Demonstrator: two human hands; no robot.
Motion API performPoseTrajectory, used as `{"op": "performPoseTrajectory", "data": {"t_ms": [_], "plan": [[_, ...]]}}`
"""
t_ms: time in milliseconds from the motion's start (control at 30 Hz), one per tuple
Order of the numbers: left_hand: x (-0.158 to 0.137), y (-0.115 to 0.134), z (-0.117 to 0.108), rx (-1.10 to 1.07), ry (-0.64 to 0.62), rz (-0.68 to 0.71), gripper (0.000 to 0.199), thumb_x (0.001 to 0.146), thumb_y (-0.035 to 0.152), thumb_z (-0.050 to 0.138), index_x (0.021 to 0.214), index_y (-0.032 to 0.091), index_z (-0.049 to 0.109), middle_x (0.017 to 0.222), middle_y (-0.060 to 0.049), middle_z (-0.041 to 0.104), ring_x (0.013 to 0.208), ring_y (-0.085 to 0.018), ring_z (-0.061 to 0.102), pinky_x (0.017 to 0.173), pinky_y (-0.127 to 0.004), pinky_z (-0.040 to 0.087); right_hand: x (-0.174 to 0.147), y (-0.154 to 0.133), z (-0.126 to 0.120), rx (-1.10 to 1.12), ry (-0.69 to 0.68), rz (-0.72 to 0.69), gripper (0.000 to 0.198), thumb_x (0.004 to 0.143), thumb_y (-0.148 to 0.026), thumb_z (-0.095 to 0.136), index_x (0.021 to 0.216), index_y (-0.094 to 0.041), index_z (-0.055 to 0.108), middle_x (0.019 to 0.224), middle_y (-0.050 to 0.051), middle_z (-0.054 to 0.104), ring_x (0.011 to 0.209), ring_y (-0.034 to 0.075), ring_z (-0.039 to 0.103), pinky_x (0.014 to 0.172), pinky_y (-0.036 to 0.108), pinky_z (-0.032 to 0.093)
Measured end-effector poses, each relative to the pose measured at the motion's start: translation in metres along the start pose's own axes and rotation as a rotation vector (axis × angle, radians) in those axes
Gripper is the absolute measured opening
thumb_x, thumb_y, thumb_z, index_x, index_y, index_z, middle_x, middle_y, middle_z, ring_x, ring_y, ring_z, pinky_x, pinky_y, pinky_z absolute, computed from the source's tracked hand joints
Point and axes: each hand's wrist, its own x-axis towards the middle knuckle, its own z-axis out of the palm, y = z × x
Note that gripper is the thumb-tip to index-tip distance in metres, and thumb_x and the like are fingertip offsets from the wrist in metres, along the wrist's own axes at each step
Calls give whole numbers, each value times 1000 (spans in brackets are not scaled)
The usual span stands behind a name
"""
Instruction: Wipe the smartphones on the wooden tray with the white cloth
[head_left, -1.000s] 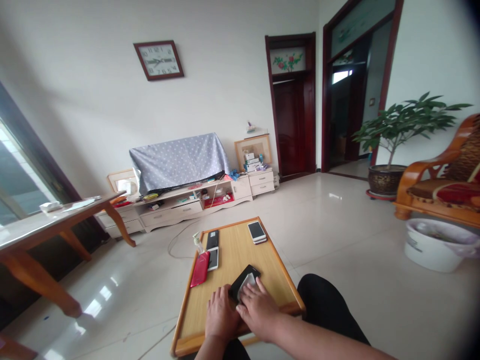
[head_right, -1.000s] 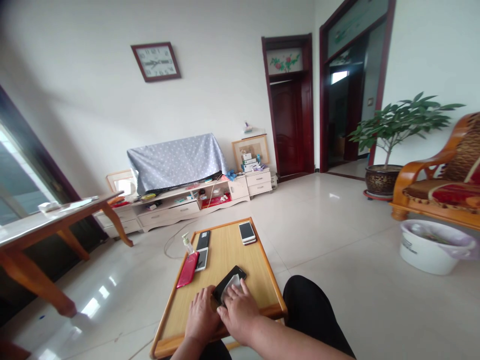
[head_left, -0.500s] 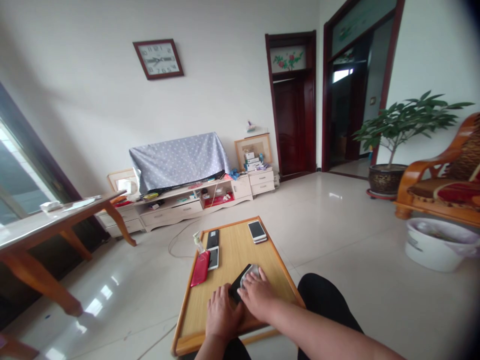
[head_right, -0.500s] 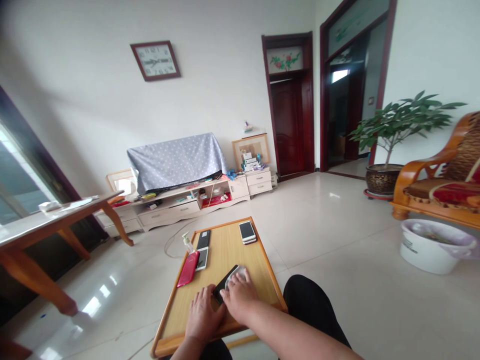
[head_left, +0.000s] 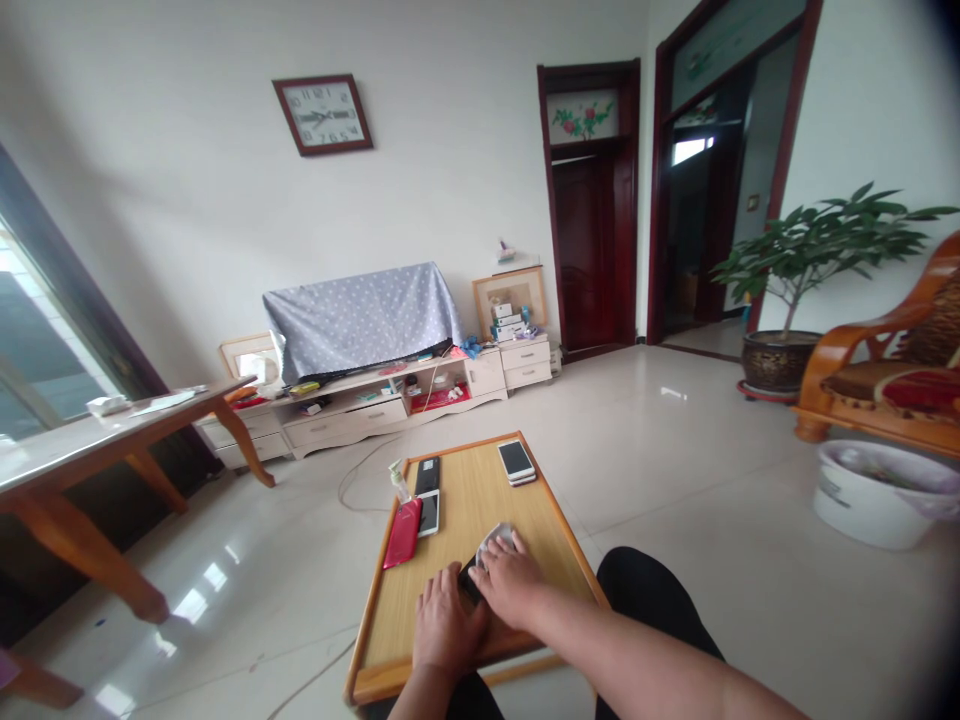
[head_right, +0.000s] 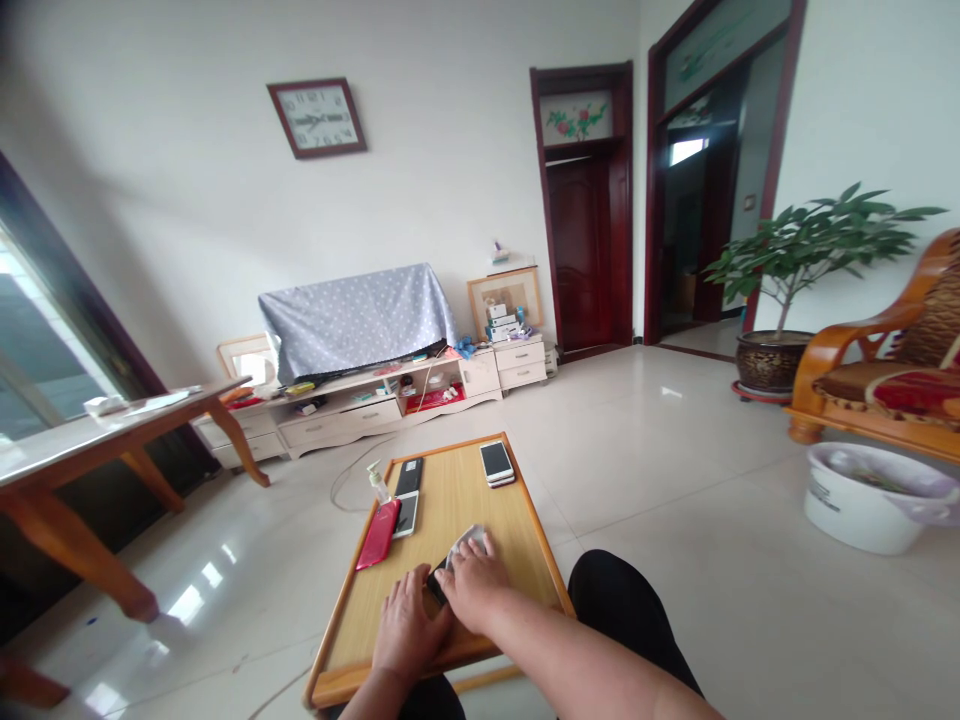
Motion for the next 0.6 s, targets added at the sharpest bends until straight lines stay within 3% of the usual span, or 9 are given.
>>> {"op": "performPoseTrajectory", "data": {"t_ms": [200,333,467,600], "plan": [[0,-6,3,-17,-7,32,52,83,25,53,135,24,44,136,-8,57,123,-22,51,103,-31,33,-18,-15,14,85,-58,-216,53,105,-45,20,145,-27,50,149,6,53,143,25,39,123,50,12],[0,-4,4,-27,21,9,53,83,38,57,133,23,45,131,-8,60,123,-25,51,102,-34,34,-4,3,2,52,-37,-111,49,105,-44,23,140,-29,56,149,5,52,142,23,40,122,52,9],[1,-2,4,-16,30,14,60,78,39,61,133,23,45,133,-8,60,125,-26,50,104,-34,33,10,14,-2,33,8,-7,53,105,-42,23,144,-20,51,154,13,45,146,28,33,120,59,6],[1,-4,5,-27,13,7,56,82,37,57,134,24,44,134,-9,59,125,-25,51,103,-33,33,4,0,7,49,-45,-97,52,103,-43,27,144,-21,51,154,11,45,146,28,33,122,55,10]]}}
